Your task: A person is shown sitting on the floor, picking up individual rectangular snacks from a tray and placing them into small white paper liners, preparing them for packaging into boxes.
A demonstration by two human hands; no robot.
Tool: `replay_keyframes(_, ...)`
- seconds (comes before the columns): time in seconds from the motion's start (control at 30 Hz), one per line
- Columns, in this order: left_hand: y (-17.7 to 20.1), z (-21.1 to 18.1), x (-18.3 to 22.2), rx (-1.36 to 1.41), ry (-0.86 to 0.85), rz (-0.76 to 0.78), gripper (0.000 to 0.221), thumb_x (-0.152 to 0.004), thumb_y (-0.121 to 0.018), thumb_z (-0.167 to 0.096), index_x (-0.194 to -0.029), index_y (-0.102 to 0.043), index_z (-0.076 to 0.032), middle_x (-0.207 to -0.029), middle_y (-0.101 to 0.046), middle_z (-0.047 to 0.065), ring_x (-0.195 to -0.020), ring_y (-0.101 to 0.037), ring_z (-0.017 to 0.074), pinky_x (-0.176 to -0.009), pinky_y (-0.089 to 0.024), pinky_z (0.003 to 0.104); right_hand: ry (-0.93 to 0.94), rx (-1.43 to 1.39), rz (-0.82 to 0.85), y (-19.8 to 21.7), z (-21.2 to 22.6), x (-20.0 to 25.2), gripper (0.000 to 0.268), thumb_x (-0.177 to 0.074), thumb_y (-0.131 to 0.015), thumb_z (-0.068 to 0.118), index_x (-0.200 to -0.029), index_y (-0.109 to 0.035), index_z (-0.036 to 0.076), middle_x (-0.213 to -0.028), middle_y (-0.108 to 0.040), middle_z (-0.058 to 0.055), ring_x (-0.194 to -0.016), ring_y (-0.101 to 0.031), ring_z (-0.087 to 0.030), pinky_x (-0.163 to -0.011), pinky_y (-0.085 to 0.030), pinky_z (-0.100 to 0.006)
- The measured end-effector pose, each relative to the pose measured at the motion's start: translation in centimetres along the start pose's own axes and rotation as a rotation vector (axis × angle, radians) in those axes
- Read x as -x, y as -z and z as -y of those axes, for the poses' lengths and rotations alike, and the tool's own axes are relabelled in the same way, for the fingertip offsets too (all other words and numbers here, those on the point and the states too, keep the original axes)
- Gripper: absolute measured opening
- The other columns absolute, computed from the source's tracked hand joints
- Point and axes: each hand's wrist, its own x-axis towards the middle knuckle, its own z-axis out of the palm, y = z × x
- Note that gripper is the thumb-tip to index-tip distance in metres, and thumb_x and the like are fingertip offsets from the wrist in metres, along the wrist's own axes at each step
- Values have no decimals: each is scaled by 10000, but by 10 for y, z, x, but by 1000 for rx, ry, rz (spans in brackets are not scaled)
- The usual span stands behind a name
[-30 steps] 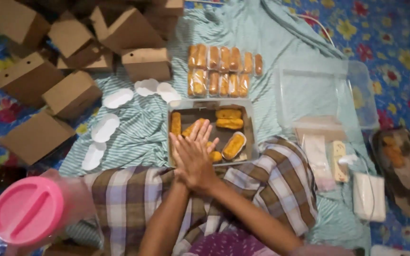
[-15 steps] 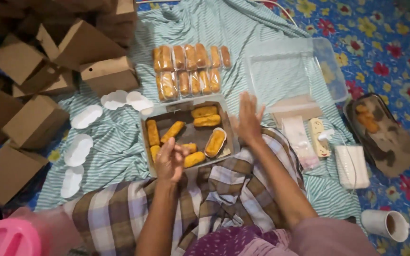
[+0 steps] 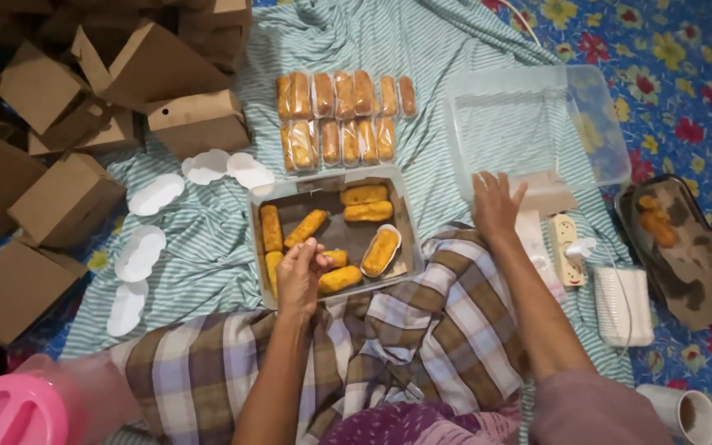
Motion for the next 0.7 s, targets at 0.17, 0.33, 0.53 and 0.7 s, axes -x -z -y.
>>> replay_keyframes(0.17, -5, -3, 4, -25, 18, -36, 196, -952, -739, -220, -1069, -703, -68, -784, -733, 91, -746, -772, 210, -752, -649, 357, -241, 104, 190, -54, -84, 12, 536, -944, -646, 162, -1476, -647, 224, -1547, -574, -124, -1489, -393, -406, -1100, -68, -821)
replay_keyframes(0.33, 3, 12, -6, -50, -71, -76, 269, -984, -722, -307, -911, -681, -52, -625, -623, 88, -633, -738, 222, -660, -616, 316, -255, -156, 203, 65, -30, -9, 683, -905, -704, 112, -1550, -492, 36, -1574, -407, -243, -1447, -310, -484, -1033, -193, -847)
replay_keyframes(0.53, -10, -2, 6, -140, -175, -20, 272, -949, -731, -145, -1177, -646, -26, -839, -665, 122, -700, -748, 206, -658, -649, 300, -192, -431, 260, 105, 47, 19, 608, -987, -658, 380, -1485, -527, 56, -1503, -472, -251, -1446, -378, -440, -1126, -267, -726)
replay_keyframes(0.7, -12, -23, 12, -139, -230, 22, 283, -1017, -683, -243, -910, -703, 18, -445, -525, 65, -537, -722, 210, -691, -654, 349, -178, -253, 628, 94, 71, 46, 616, -1021, -460, 721, -1418, -588, 268, -1347, -663, -75, -1364, -557, -281, -1150, -305, -676)
